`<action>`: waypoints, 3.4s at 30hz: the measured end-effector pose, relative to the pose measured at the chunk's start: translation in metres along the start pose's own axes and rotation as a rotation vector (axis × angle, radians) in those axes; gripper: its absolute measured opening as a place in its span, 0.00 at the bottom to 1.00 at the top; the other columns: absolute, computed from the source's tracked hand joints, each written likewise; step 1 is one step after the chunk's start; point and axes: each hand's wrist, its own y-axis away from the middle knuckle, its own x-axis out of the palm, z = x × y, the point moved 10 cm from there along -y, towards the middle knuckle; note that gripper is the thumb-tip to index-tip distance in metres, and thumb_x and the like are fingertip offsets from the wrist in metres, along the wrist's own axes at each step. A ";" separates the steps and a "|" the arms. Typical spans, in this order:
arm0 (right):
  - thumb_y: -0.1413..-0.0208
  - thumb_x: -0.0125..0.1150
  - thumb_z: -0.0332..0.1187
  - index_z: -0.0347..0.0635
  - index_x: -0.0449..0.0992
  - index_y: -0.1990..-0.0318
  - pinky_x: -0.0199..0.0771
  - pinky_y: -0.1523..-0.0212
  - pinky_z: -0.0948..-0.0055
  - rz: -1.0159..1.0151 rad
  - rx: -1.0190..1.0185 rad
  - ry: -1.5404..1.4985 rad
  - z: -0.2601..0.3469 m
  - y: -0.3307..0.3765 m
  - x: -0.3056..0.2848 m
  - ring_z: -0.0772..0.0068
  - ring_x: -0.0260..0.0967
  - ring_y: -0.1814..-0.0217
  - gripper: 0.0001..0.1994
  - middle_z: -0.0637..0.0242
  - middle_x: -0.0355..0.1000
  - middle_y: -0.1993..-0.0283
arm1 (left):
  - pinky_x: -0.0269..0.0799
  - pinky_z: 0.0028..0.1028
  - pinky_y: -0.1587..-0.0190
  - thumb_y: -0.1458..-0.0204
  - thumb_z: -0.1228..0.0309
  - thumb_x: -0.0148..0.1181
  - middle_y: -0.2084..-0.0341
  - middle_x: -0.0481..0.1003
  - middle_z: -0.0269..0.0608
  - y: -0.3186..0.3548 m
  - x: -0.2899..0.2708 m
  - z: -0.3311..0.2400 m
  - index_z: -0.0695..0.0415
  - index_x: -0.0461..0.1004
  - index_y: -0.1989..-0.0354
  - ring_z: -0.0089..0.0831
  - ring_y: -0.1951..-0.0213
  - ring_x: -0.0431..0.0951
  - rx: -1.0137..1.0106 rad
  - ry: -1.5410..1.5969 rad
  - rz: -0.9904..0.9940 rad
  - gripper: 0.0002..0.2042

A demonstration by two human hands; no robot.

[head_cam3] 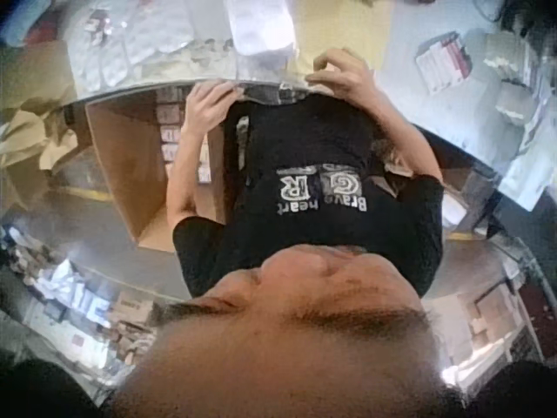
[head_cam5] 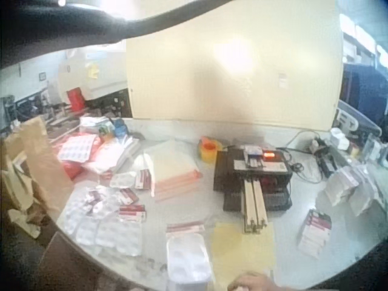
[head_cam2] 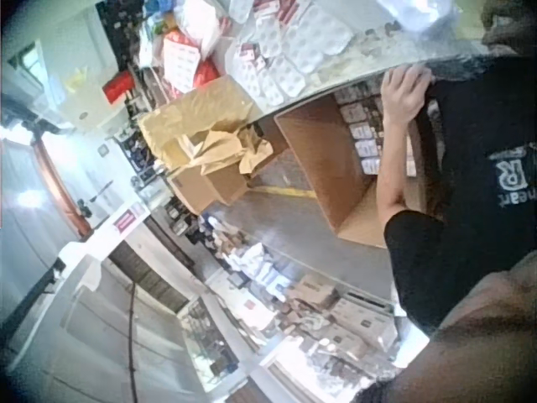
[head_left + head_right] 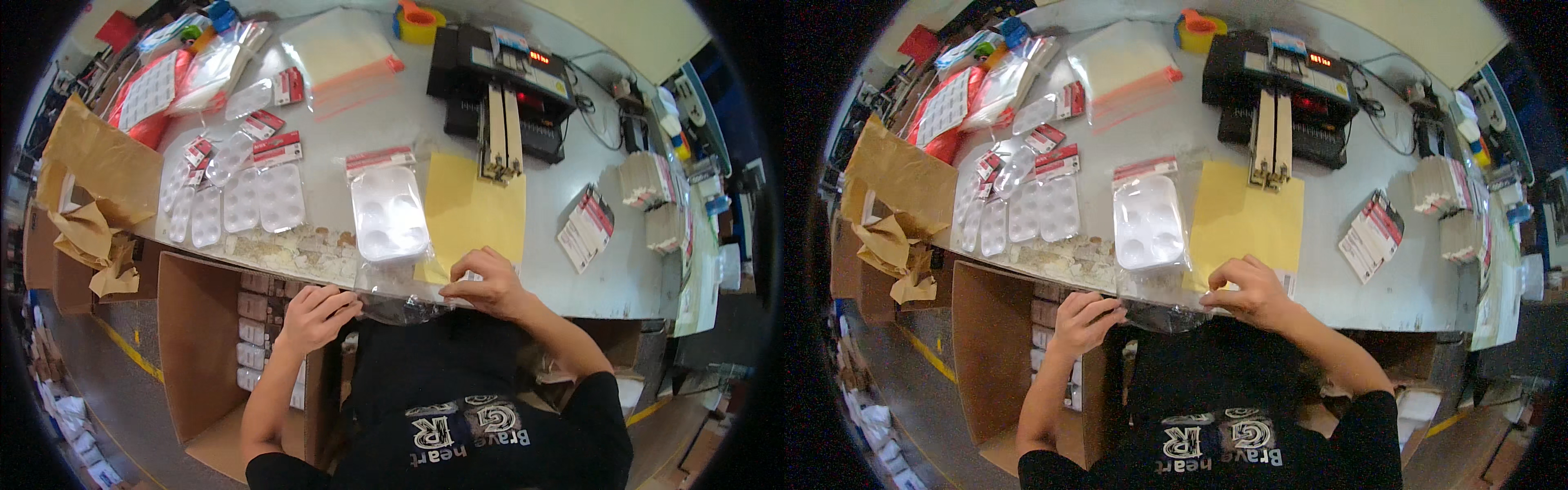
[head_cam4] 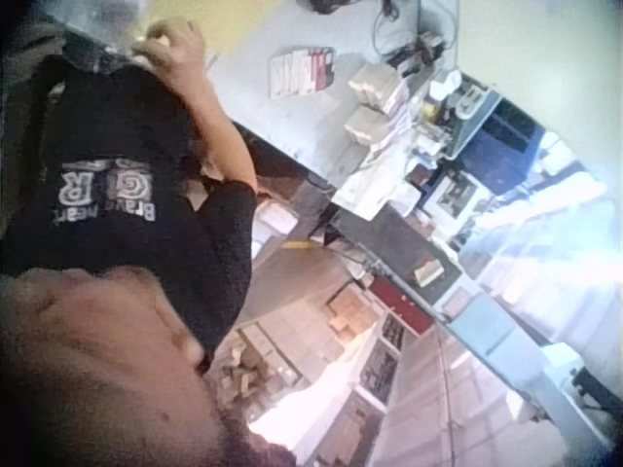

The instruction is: The person places plastic mixing palettes into clear plastic bags, inserts product labels, and seals them using a heat sealer. The person stacks the sealed packages and places them into a cardboard box.

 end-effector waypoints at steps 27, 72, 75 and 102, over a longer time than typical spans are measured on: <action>0.39 0.51 0.29 0.32 0.74 0.64 0.59 0.82 0.84 -0.990 1.020 -1.115 0.018 0.135 0.012 0.84 0.62 0.80 0.08 0.63 0.73 0.73 | 0.51 0.21 0.76 0.37 0.72 0.42 0.78 0.53 0.32 0.040 0.017 -0.057 0.55 0.54 0.71 0.18 0.81 0.53 -0.887 1.101 -1.109 0.09; 0.49 0.55 0.23 0.40 0.63 0.41 0.58 0.46 0.62 -0.135 0.713 0.387 -0.075 0.114 0.012 0.64 0.67 0.45 0.25 0.59 0.65 0.40 | 0.72 0.27 0.66 0.46 0.68 0.58 0.71 0.78 0.46 -0.015 0.110 -0.017 0.64 0.76 0.66 0.33 0.70 0.79 -0.923 0.638 0.335 0.09; 0.49 0.57 0.24 0.39 0.64 0.43 0.56 0.46 0.62 0.006 0.688 0.540 -0.047 0.122 0.026 0.71 0.68 0.45 0.24 0.62 0.69 0.44 | 0.71 0.24 0.60 0.40 0.63 0.52 0.60 0.78 0.44 0.046 0.179 -0.074 0.63 0.72 0.54 0.29 0.59 0.78 -1.441 1.294 0.197 0.15; 0.65 0.71 0.33 0.51 0.83 0.69 0.58 0.57 0.72 -0.280 0.504 -0.174 -0.097 0.094 0.022 0.74 0.67 0.65 0.11 0.77 0.74 0.68 | 0.63 0.17 0.68 0.45 0.70 0.58 0.73 0.73 0.31 0.006 0.196 -0.053 0.67 0.74 0.63 0.14 0.72 0.67 -1.327 1.364 -0.044 0.10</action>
